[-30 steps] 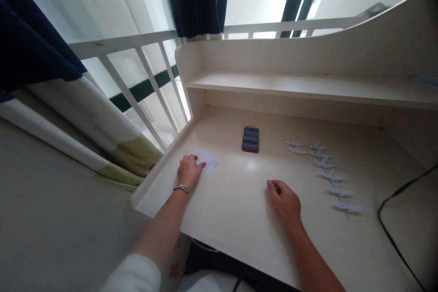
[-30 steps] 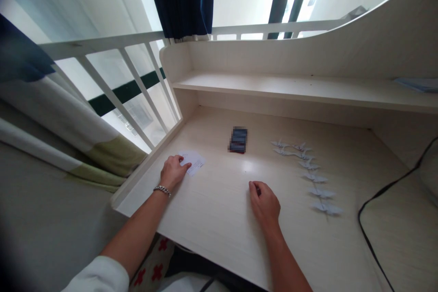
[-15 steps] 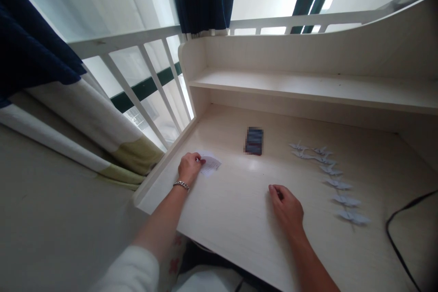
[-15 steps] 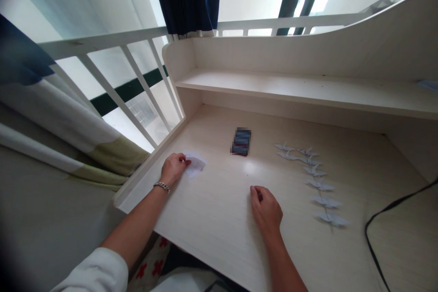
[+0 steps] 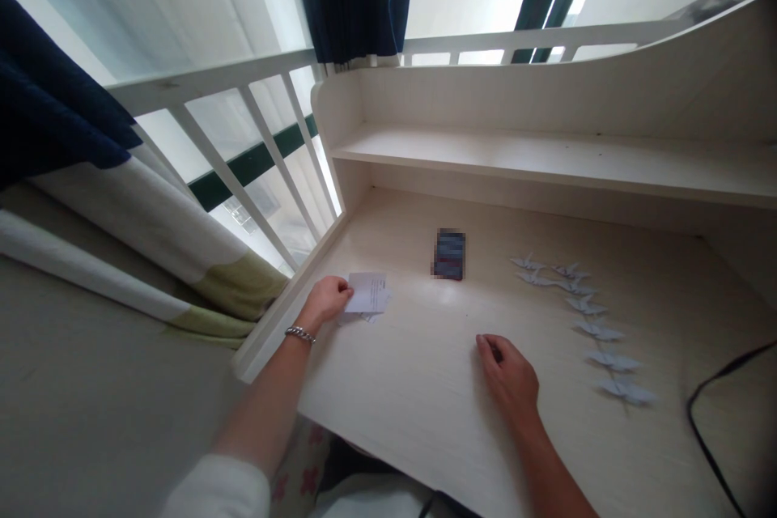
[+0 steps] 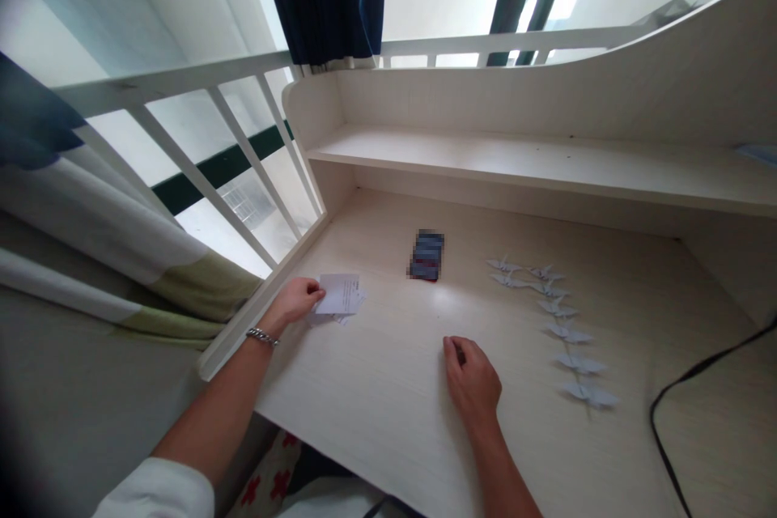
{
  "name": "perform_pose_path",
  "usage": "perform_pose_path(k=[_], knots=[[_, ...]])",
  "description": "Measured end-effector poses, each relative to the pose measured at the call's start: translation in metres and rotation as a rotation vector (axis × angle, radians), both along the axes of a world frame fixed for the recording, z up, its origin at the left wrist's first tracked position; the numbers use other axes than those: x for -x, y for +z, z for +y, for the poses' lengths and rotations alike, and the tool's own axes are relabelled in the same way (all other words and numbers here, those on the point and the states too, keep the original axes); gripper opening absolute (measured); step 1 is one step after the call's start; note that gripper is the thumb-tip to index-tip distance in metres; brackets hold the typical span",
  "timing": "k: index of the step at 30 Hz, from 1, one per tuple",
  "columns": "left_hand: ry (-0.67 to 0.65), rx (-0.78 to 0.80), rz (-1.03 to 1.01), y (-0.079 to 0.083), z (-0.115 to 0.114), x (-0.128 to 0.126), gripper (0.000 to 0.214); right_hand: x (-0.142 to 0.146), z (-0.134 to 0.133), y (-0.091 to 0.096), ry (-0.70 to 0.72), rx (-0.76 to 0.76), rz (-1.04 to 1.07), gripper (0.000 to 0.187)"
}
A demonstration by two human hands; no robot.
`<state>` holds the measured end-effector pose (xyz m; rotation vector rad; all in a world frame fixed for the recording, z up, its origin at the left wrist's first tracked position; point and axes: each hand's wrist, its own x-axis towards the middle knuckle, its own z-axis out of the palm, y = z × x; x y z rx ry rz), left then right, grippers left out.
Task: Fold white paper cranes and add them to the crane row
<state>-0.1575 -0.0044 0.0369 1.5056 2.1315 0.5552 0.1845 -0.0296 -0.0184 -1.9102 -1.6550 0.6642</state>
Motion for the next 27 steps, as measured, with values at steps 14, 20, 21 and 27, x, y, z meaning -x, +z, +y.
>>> perform_pose_path(k=[14,20,21,27], knots=[[-0.298,0.081,-0.606,-0.030,-0.016,-0.118,0.022,0.026,-0.011,0.003,-0.011,0.223,0.854,0.041],[-0.325,0.028,-0.477,-0.034,-0.002,-0.118,0.029,0.017,-0.011,-0.007,-0.231,0.147,0.955,0.034],[-0.334,-0.023,-0.414,-0.034,-0.003,-0.115,0.028,0.014,-0.010,-0.006,-0.246,0.148,0.953,0.034],[-0.516,-0.284,-0.166,-0.042,-0.028,-0.134,0.037,0.006,-0.009,-0.003,-0.225,0.200,0.933,0.035]])
